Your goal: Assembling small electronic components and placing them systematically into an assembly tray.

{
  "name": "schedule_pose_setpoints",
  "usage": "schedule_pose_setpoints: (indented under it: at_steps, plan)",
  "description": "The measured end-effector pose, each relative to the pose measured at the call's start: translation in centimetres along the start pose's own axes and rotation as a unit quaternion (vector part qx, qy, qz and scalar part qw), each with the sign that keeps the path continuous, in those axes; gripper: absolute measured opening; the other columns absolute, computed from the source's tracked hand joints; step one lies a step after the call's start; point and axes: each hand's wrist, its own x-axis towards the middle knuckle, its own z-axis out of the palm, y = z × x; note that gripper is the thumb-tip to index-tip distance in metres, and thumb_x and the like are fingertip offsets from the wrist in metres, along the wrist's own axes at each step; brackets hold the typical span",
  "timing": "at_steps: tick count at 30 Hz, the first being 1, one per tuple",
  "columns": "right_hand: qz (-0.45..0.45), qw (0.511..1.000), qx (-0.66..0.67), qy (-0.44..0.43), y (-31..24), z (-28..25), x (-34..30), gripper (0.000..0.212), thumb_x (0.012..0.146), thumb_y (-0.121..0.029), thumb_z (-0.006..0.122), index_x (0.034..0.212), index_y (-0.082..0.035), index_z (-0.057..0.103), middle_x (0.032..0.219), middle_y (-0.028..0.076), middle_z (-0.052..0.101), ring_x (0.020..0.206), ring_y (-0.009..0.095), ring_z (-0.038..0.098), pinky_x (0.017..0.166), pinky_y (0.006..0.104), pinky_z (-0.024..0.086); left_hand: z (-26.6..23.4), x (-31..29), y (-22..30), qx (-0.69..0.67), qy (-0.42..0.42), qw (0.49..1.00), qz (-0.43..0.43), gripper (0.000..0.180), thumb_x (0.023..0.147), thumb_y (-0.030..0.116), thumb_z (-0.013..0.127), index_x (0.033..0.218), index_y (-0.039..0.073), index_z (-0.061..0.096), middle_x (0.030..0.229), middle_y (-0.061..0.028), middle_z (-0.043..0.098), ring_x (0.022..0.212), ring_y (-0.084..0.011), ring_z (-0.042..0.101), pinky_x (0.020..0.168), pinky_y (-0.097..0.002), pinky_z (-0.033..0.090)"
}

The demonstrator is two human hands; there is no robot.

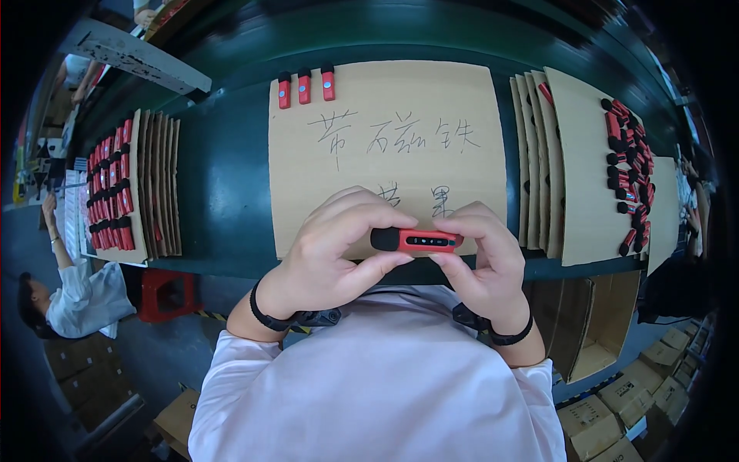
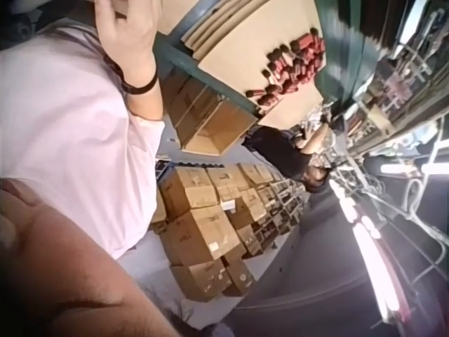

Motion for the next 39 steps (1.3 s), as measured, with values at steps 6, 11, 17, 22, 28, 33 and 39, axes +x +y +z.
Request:
schedule_pose_setpoints:
  at_steps: [6, 11, 17, 22, 28, 33, 39]
  plan:
    - [-0.001, 1.0, 0.019, 0.009, -0.2, 0.2, -0.3, 0.032, 0.078, 0.0, 0.076, 0.108, 0.0, 0.063, 0.091, 0.01, 0.064, 0.073, 0.019, 0.059, 0.067, 0.0278, 0.049, 0.1, 0.0, 0.0, 0.027, 0.006, 0.999, 0.039, 0.031, 0.072, -0.001, 0.078, 0.101, -0.002, 0.066, 0.091, -0.0124, 0.066, 0.081, -0.0233, 0.063, 0.072, -0.032, 0.049]
    - [0.06, 0.992, 0.106, 0.028, -0.4, 0.5, -0.6, 0.028, 0.081, 0.002, 0.074, 0.106, 0.002, 0.062, 0.096, 0.012, 0.064, 0.079, 0.018, 0.06, 0.071, 0.0274, 0.049, 0.3, 0.0, -0.2, 0.026, 0.016, 0.998, 0.053, 0.031, 0.072, -0.002, 0.078, 0.101, -0.002, 0.066, 0.09, -0.0121, 0.066, 0.08, -0.0229, 0.062, 0.071, -0.0318, 0.049]
    - [0.067, 0.979, 0.18, 0.062, -0.3, 0.8, -0.7, 0.025, 0.081, 0.004, 0.072, 0.103, 0.004, 0.061, 0.103, 0.015, 0.063, 0.087, 0.02, 0.06, 0.077, 0.0295, 0.05, 0.5, 0.4, 0.8, 0.031, 0.024, 0.999, 0.023, 0.029, 0.073, 0.0, 0.077, 0.1, -0.002, 0.066, 0.089, -0.012, 0.065, 0.078, -0.0225, 0.061, 0.069, -0.0309, 0.048]
    - [0.003, 0.993, 0.103, 0.059, -0.1, 1.0, -0.8, 0.027, 0.08, 0.005, 0.073, 0.104, 0.004, 0.061, 0.104, 0.016, 0.064, 0.088, 0.021, 0.062, 0.077, 0.0306, 0.051, 0.6, 0.0, 0.4, 0.025, 0.019, 0.999, 0.031, 0.028, 0.074, 0.002, 0.077, 0.1, -0.002, 0.066, 0.088, -0.0119, 0.065, 0.078, -0.0224, 0.061, 0.068, -0.0308, 0.047]
    - [-0.023, 0.997, 0.057, 0.043, -0.9, 0.6, -0.2, 0.029, 0.078, 0.004, 0.074, 0.104, 0.003, 0.063, 0.096, 0.015, 0.066, 0.082, 0.024, 0.064, 0.072, 0.0306, 0.051, 0.7, 0.0, 0.5, 0.039, 0.02, 0.997, 0.069, 0.025, 0.075, 0.002, 0.076, 0.097, -0.002, 0.066, 0.088, -0.0123, 0.065, 0.077, -0.0232, 0.06, 0.067, -0.0315, 0.047]
    - [-0.042, 0.998, 0.006, 0.038, -0.8, 0.8, -0.4, 0.031, 0.075, 0.002, 0.077, 0.104, 0.002, 0.065, 0.088, 0.013, 0.067, 0.076, 0.024, 0.063, 0.067, 0.0313, 0.05, 1.3, 0.0, 0.4, 0.052, 0.047, 0.994, 0.088, 0.031, 0.068, 0.006, 0.08, 0.096, 0.003, 0.066, 0.085, -0.011, 0.064, 0.077, -0.0296, 0.061, 0.07, -0.0375, 0.049]
    - [-0.06, 0.996, -0.039, 0.059, -0.4, 1.0, -0.2, 0.034, 0.073, 0.001, 0.078, 0.105, 0.0, 0.065, 0.084, 0.012, 0.065, 0.072, 0.026, 0.062, 0.064, 0.0329, 0.05, 0.8, 0.1, -0.7, -0.004, 0.006, 1.0, 0.028, 0.03, 0.079, 0.01, 0.078, 0.103, -0.003, 0.064, 0.096, -0.0109, 0.065, 0.084, -0.0207, 0.06, 0.074, -0.0308, 0.048]
